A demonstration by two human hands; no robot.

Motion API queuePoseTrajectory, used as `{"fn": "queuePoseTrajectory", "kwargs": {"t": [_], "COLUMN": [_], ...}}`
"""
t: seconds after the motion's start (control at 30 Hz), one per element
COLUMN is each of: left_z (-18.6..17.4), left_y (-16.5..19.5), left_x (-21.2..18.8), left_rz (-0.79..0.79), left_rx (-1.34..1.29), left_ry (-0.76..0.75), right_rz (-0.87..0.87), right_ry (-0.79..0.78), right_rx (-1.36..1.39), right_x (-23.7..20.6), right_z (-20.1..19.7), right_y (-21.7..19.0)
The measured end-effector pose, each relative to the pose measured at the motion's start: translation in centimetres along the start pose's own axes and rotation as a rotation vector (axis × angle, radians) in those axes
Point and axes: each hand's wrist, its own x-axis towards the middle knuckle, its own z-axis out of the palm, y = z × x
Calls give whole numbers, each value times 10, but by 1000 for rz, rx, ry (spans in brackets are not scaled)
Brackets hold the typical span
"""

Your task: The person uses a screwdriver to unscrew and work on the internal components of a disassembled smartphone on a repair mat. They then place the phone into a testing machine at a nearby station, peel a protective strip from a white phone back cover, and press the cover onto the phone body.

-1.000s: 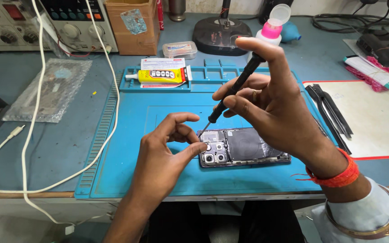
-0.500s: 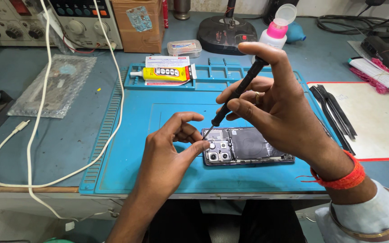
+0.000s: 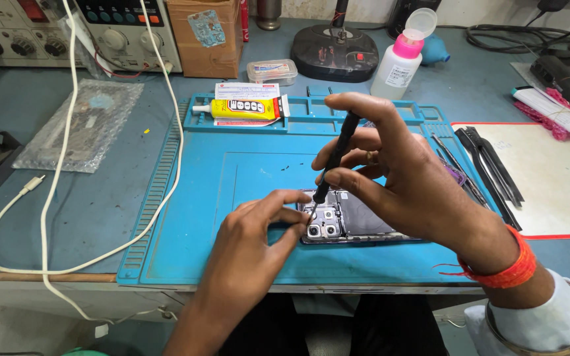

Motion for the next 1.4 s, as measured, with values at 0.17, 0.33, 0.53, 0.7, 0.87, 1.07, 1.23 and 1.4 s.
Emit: {"fn": "queuePoseTrajectory", "kwargs": {"t": [0.17, 0.33, 0.53, 0.7, 0.87, 1.07, 1.23, 1.4], "left_z": [2, 3, 2, 0, 0, -1, 0, 0], "left_y": [-6, -7, -5, -4, -2, -2, -3, -3], "left_x": [-9, -8, -6, -7, -6, -7, -7, -8], "left_rz": [-99, -146, -181, -94, -106, -129, -137, -102], "left_rx": [-62, -77, -60, -140, -120, -134, -122, -100], "left_ry": [-24, -36, -37, 48, 102, 131, 145, 160], "right_rz": [-43, -45, -103, -113, -43, 27, -110, -92], "right_ry": [-1, -14, -67, -91, 18, 20, 73, 62], "right_rx": [-21, -16, 43, 17, -84, 11, -116, -79], "right_x": [1, 1, 3, 6, 9, 10, 6, 5], "right_z": [1, 4, 5, 3, 6, 10, 13, 14], "right_y": [0, -1, -8, -12, -13, -14, -9, -6]}}
